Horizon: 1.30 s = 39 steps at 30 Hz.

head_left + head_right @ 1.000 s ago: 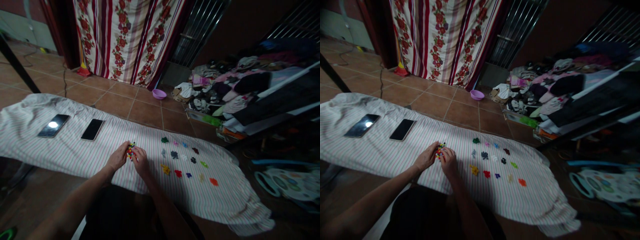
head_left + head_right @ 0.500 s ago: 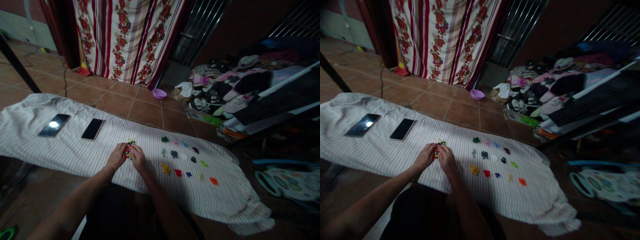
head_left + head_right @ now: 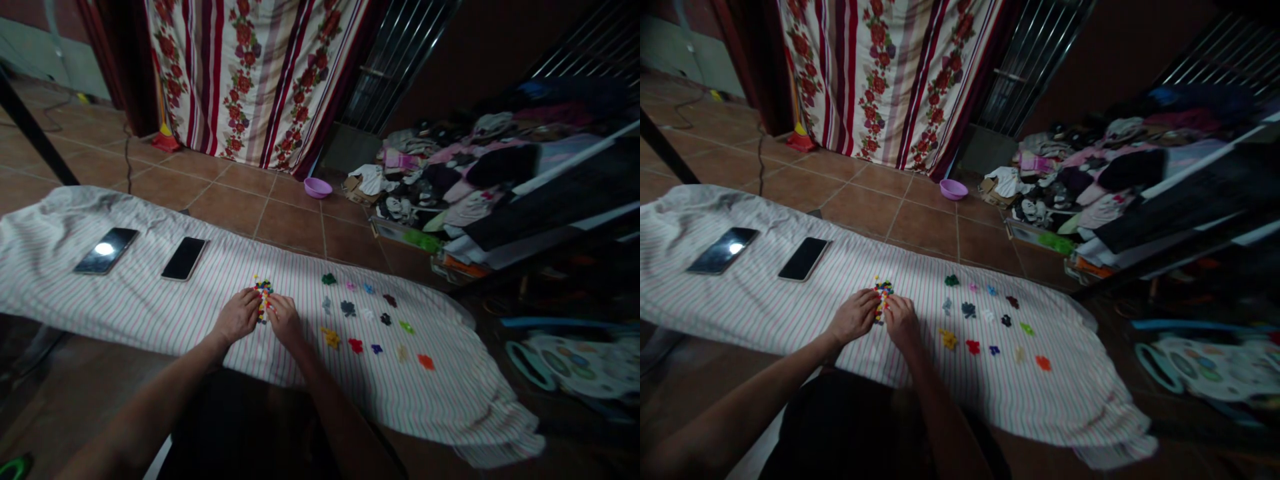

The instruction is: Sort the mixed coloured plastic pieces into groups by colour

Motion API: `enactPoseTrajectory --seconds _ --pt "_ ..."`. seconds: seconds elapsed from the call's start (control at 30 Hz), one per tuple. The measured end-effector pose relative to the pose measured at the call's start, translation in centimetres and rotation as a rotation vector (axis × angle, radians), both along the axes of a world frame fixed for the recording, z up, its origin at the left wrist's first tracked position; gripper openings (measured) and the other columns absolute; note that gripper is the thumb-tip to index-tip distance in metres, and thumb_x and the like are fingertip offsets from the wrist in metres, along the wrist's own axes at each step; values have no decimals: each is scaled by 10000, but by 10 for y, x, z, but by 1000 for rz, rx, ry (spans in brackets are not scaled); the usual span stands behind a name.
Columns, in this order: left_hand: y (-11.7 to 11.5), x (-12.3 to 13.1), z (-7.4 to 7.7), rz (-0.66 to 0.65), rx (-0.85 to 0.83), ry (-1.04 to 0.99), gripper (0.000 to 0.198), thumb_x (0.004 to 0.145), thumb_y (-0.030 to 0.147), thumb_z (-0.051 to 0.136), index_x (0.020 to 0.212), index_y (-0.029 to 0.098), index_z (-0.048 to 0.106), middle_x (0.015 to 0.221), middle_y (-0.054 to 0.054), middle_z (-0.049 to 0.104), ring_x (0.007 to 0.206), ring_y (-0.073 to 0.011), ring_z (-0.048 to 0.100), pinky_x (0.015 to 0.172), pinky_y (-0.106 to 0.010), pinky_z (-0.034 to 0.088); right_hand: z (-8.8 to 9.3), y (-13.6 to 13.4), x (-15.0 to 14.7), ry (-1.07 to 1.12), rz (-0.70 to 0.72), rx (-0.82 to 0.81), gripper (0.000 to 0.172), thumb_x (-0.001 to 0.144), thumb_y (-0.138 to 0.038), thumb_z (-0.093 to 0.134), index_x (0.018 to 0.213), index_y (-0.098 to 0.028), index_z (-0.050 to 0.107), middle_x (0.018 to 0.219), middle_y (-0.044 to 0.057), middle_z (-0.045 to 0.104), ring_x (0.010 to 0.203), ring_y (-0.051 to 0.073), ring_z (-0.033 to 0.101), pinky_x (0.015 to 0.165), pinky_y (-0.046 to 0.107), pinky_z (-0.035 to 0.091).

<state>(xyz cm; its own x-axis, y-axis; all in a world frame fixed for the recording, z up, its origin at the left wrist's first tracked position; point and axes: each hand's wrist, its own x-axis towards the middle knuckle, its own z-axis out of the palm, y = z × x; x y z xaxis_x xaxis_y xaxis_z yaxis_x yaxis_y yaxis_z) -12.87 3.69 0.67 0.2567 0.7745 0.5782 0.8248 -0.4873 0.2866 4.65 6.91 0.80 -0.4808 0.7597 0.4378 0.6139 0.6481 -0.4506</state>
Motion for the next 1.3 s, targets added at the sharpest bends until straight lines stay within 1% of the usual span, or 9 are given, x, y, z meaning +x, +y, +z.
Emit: enactPoseTrajectory --seconds 0.17,0.33,0.4,0.5,0.67,0.77,0.87,1.03,1.3 --pt "1 0 1 76 -18 -23 286 918 163 383 1057 156 633 1101 -122 627 1082 -237 543 977 -443 515 1 11 -12 4 -4 -27 335 935 -178 446 1179 -172 676 1189 115 665 1097 222 568 970 401 475" --pt "2 -1 1 105 -48 -76 281 893 138 379 1051 157 611 1091 -130 597 1087 -248 509 971 -468 507 1 10 -9 -23 36 -45 311 926 -163 456 1107 -204 706 1125 93 689 1046 219 583 933 391 483" --pt "2 -1 1 130 -53 -95 276 881 126 382 1047 153 602 1086 -132 587 1074 -249 505 966 -475 506 2 13 -6 -4 10 -46 290 928 -171 459 1054 -204 719 1093 91 695 1029 217 589 926 384 482" --pt "2 -2 0 118 -60 -110 277 879 111 378 1058 155 584 1083 -120 581 1052 -240 504 965 -459 508 5 24 -6 19 -25 -71 254 920 -171 484 994 -208 724 1010 75 702 975 208 603 910 356 483" --pt "4 -3 -5 126 -52 -128 280 878 94 367 1069 140 566 1092 -127 576 1058 -237 491 984 -452 498 13 45 -15 21 -165 -126 261 877 -102 505 944 -225 726 935 48 672 909 177 616 870 294 484" --pt "5 -3 -7 143 -57 -125 285 872 90 367 1063 134 573 1111 -139 572 1073 -239 486 994 -457 490 15 51 -24 -5 -140 -148 248 885 -115 531 965 -242 728 943 37 657 876 158 622 823 262 487" --pt "5 -3 -6 134 -80 -127 290 874 102 364 1065 147 577 1107 -135 579 1077 -245 492 984 -477 492 17 54 -35 -71 -78 -160 244 884 -126 558 990 -261 731 950 32 652 866 155 622 801 260 484" --pt "5 -4 -4 104 -92 -136 299 881 109 353 1071 151 579 1113 -128 586 1079 -242 509 985 -483 494 18 57 -47 -190 -110 -189 215 858 -117 595 947 -254 735 919 43 642 885 176 613 782 272 472" --pt "6 -5 -8 114 -38 -96 297 865 105 375 1075 161 579 1130 -127 593 1079 -243 516 970 -463 508 26 49 -48 -166 -123 -209 145 876 -166 585 936 -261 678 936 19 646 878 156 598 769 252 455"
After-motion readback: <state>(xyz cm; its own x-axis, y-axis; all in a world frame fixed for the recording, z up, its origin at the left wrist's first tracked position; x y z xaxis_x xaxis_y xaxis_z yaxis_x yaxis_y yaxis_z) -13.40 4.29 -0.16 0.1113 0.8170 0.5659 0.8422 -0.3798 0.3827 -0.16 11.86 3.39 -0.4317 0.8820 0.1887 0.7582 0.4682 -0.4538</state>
